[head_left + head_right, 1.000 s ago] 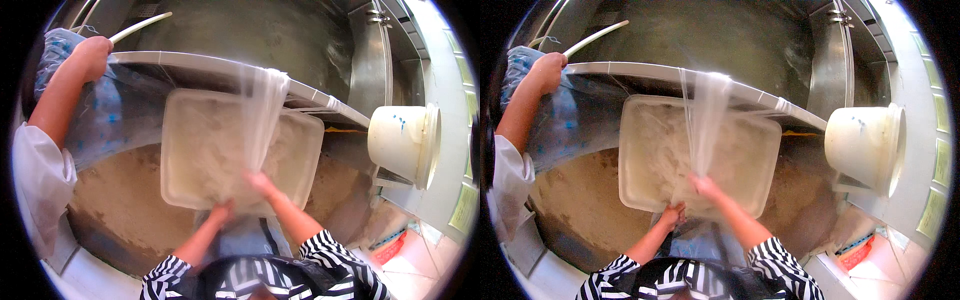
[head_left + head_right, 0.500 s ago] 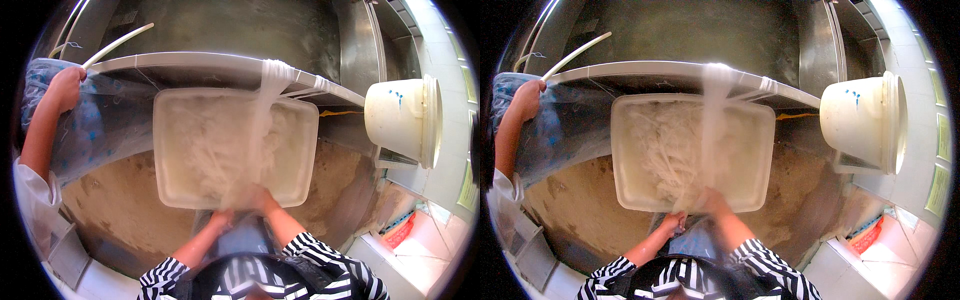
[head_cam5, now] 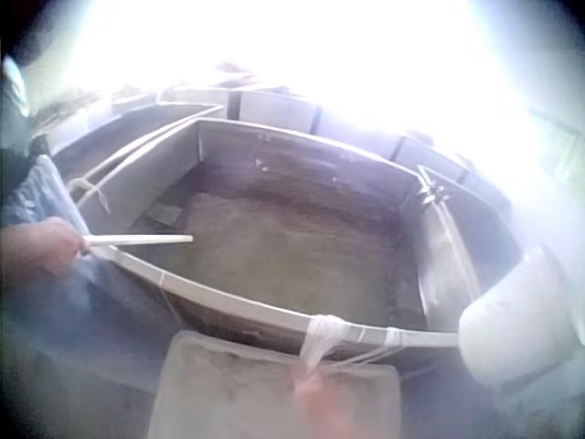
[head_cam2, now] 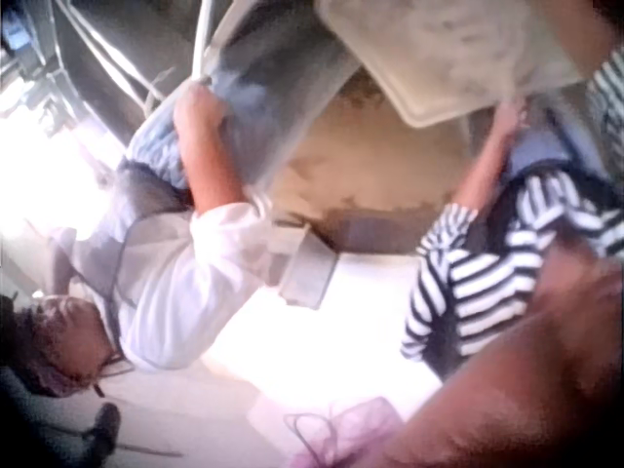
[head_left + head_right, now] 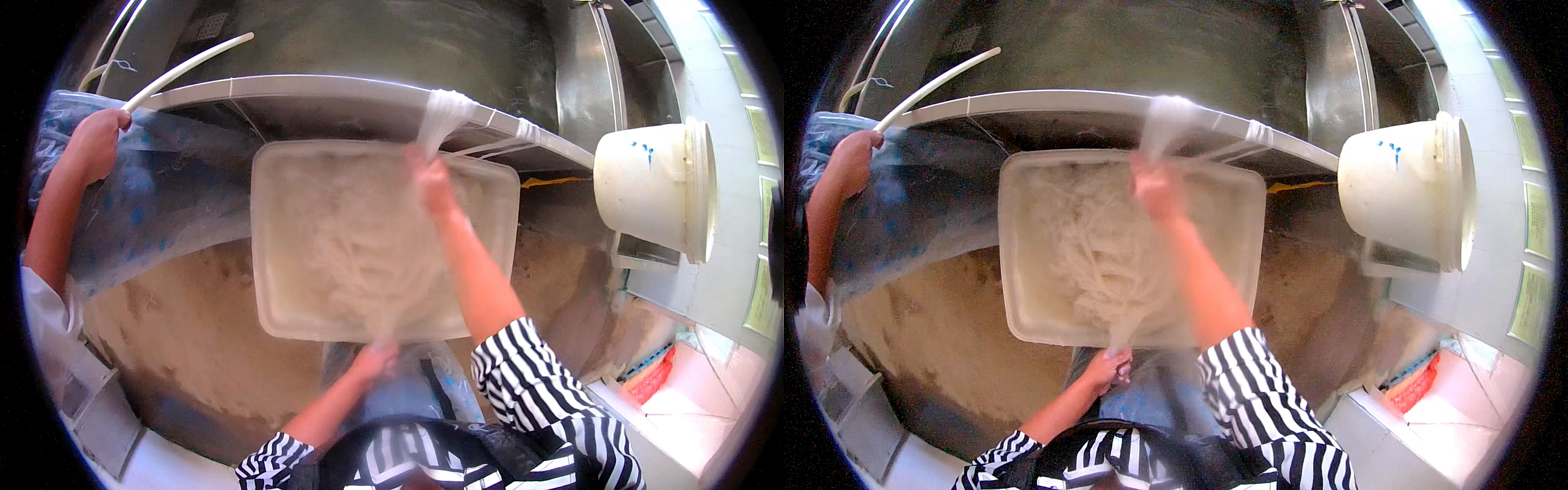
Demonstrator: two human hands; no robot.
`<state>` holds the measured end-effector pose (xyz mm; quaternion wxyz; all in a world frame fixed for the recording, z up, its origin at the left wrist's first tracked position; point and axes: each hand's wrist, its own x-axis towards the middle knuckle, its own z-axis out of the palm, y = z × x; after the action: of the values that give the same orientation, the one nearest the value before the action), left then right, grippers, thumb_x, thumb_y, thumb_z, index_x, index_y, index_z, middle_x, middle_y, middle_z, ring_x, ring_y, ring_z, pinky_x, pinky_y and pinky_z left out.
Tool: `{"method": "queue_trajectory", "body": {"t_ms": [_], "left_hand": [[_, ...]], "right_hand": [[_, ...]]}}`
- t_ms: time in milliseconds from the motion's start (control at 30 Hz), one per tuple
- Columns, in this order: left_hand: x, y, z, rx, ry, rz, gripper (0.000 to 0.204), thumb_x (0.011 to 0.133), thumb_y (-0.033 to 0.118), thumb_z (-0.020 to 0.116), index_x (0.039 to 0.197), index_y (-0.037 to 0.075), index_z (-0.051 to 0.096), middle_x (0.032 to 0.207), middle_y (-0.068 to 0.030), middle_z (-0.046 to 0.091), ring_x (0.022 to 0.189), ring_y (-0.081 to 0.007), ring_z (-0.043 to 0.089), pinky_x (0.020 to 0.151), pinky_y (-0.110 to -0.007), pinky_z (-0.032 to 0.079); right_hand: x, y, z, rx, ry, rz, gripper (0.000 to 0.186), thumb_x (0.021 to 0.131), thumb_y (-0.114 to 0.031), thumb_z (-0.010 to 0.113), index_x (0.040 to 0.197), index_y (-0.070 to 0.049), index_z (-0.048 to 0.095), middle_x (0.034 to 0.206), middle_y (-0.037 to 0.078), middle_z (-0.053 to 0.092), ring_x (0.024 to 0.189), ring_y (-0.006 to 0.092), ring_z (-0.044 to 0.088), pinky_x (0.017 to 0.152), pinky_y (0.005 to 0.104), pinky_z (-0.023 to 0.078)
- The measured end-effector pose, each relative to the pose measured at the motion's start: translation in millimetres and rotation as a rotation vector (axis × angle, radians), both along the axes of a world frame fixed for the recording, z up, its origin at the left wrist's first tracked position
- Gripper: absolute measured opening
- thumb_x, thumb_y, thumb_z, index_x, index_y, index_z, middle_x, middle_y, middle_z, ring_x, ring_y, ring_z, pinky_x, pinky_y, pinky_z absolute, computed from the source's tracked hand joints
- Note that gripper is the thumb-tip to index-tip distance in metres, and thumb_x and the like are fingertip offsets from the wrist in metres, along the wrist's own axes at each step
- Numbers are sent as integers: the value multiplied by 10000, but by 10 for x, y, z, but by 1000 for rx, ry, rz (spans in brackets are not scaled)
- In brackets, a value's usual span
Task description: The person pulls thin, white, translucent strands from a large metal vat of hot water using a curved stick. They gather the strands into a bundle and repeatedly fold and press them into a rectangular plastic container. The process involves continuous pulling, folding, and compacting of the strands into the container.
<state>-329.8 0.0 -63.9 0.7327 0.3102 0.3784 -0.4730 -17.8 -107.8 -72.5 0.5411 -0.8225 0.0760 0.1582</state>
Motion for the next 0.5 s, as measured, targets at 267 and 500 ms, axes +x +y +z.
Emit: {"method": "queue_trajectory", "body": {"t_ms": [267, 500], "left_hand": [[-160, 103, 119, -62, -109, -143, 231, 826, 281, 487, 699, 92, 448, 544, 32, 386, 474, -84, 376, 471, -248, 389], [-329, 100, 177, -55, -389, -287, 259, 821, 267, 500, 643, 88, 445, 521, 20, 392, 448, -87, 365, 454, -243, 355]], "right_hand": [[-2171, -193, -924, -54, 327, 170, 336, 807, -322, 422, 688, -24, 522, 509, 80, 485, 507, 234, 482, 553, 367, 385], [-2981, -811, -948, -546, 403, 761, 496, 768, -318, 480, 1182, -61, 389, 1159, 157, 443, 1024, 314, 443, 862, 380, 354]]}}
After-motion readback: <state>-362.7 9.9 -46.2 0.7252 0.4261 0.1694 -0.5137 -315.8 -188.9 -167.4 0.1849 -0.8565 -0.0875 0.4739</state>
